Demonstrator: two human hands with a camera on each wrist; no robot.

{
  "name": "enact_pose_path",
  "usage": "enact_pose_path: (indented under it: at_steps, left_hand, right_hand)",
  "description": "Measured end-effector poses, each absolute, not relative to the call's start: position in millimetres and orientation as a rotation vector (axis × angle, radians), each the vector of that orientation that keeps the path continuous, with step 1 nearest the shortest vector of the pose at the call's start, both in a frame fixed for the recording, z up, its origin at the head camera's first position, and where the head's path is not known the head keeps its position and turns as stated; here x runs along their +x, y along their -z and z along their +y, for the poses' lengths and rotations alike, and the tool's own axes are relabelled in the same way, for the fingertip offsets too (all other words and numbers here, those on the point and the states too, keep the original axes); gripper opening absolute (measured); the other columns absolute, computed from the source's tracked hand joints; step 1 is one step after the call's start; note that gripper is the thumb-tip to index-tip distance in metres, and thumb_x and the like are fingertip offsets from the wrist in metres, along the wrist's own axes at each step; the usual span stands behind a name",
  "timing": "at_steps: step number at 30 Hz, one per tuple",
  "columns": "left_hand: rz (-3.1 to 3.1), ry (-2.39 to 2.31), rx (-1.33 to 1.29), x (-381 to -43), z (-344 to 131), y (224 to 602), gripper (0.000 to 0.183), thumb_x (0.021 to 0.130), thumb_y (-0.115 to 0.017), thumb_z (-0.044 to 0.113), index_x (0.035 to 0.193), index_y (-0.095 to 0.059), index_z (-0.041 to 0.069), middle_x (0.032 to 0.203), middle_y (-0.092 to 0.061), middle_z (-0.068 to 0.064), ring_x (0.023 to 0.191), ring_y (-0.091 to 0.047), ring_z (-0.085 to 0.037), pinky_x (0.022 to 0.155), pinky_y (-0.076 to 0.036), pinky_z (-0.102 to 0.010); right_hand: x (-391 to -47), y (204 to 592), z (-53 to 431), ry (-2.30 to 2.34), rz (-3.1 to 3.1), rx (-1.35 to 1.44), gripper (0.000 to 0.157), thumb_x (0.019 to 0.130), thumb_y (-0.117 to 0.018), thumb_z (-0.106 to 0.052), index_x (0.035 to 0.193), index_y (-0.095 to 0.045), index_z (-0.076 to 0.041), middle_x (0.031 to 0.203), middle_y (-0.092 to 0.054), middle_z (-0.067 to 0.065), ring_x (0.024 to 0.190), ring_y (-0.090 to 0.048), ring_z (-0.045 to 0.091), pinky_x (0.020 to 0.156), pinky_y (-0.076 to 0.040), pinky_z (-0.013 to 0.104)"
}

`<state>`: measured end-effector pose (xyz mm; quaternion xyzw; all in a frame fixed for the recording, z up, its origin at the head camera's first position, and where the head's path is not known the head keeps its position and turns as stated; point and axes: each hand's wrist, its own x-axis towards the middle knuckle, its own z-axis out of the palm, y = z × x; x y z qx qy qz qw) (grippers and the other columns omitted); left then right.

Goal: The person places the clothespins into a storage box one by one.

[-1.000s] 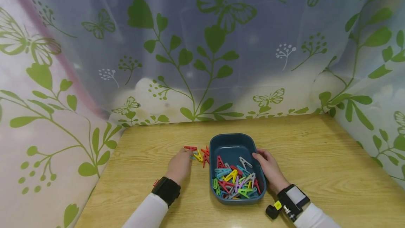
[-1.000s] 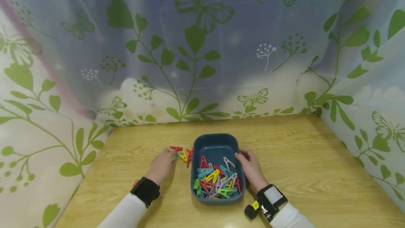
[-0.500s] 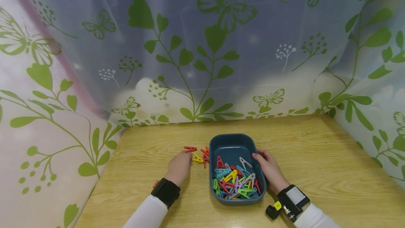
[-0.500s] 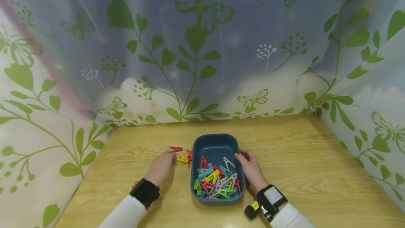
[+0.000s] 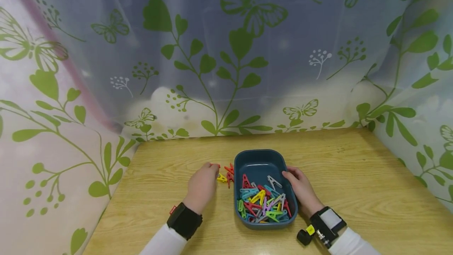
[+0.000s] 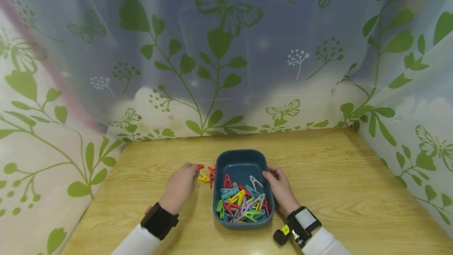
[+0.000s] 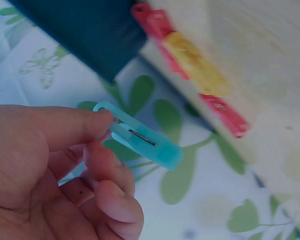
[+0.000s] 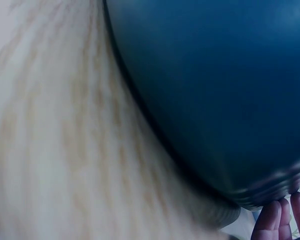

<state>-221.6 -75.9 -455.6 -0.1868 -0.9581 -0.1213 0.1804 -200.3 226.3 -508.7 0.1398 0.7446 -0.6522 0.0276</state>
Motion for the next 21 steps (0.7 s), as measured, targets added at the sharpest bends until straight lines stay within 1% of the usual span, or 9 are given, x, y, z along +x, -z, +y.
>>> enact_pose_path:
  at_steps: [2,4,8,12,14,17,21]
  left_hand:
    - [-2.679,0.338,-0.556,-216.3,-71.1,449.7,0.008,0.094,-0.071,0.005,0.09,-0.069,0.011,0.082,-0.061,-0.003,0.061,-0.056,-0.012,0.052,-0.044,-0.026]
    - [-2.666,0.323,-0.587,-210.6,-66.3,444.5,0.011,0.095,-0.072,0.006,0.087,-0.066,0.011,0.08,-0.059,-0.002,0.061,-0.054,-0.012,0.051,-0.043,-0.026]
    - [-2.7,0.331,-0.632,-197.6,-55.5,434.9,0.002,0.096,-0.072,0.01,0.096,-0.071,0.01,0.083,-0.061,-0.003,0.064,-0.056,-0.012,0.053,-0.045,-0.026]
    - [-2.759,0.334,-0.684,-185.6,-45.3,427.7,0.007,0.096,-0.073,0.013,0.102,-0.071,0.012,0.09,-0.062,-0.003,0.068,-0.059,-0.012,0.056,-0.049,-0.026]
    - [-2.757,0.321,-0.71,-180.1,-40.8,425.0,0.008,0.095,-0.074,0.013,0.103,-0.071,0.014,0.093,-0.064,-0.002,0.071,-0.062,-0.012,0.058,-0.051,-0.026]
    - [-2.731,0.306,-0.74,-172.7,-34.6,422.2,0.01,0.095,-0.075,0.014,0.105,-0.073,0.016,0.093,-0.067,-0.001,0.071,-0.063,-0.012,0.058,-0.05,-0.025]
    - [-2.715,0.285,-0.797,-164.9,-27.4,421.5,0.015,0.096,-0.074,0.016,0.111,-0.076,0.017,0.09,-0.066,0.0,0.067,-0.057,-0.008,0.057,-0.047,-0.021]
  right_hand:
    - [-200.7,509.5,226.9,2.011,2.303,0.432,0.059,0.107,-0.052,-0.039,0.152,-0.039,-0.003,0.149,-0.047,0.02,0.13,-0.049,0.032,0.105,-0.041,0.039]
    - [-201.0,509.6,226.9,1.997,2.315,0.434,0.06,0.107,-0.052,-0.04,0.152,-0.039,-0.004,0.149,-0.047,0.019,0.13,-0.049,0.031,0.103,-0.042,0.037]
    - [-200.7,509.2,226.3,2.005,2.311,0.425,0.06,0.106,-0.053,-0.04,0.152,-0.04,-0.004,0.148,-0.047,0.02,0.129,-0.05,0.031,0.1,-0.043,0.033]
    - [-200.5,509.1,226.1,2.014,2.306,0.428,0.059,0.106,-0.053,-0.04,0.151,-0.041,-0.004,0.146,-0.048,0.019,0.128,-0.051,0.03,0.097,-0.043,0.03]
    - [-200.8,509.5,226.3,2.011,2.31,0.434,0.059,0.106,-0.053,-0.04,0.151,-0.041,-0.004,0.146,-0.049,0.019,0.128,-0.051,0.03,0.097,-0.043,0.03]
    - [-200.8,509.9,226.8,2.014,2.304,0.443,0.058,0.106,-0.053,-0.039,0.151,-0.041,-0.004,0.147,-0.048,0.019,0.129,-0.05,0.03,0.101,-0.042,0.033]
    - [-200.5,509.9,227.1,2.021,2.295,0.442,0.058,0.106,-0.052,-0.038,0.151,-0.04,-0.004,0.148,-0.048,0.019,0.129,-0.05,0.031,0.104,-0.042,0.037]
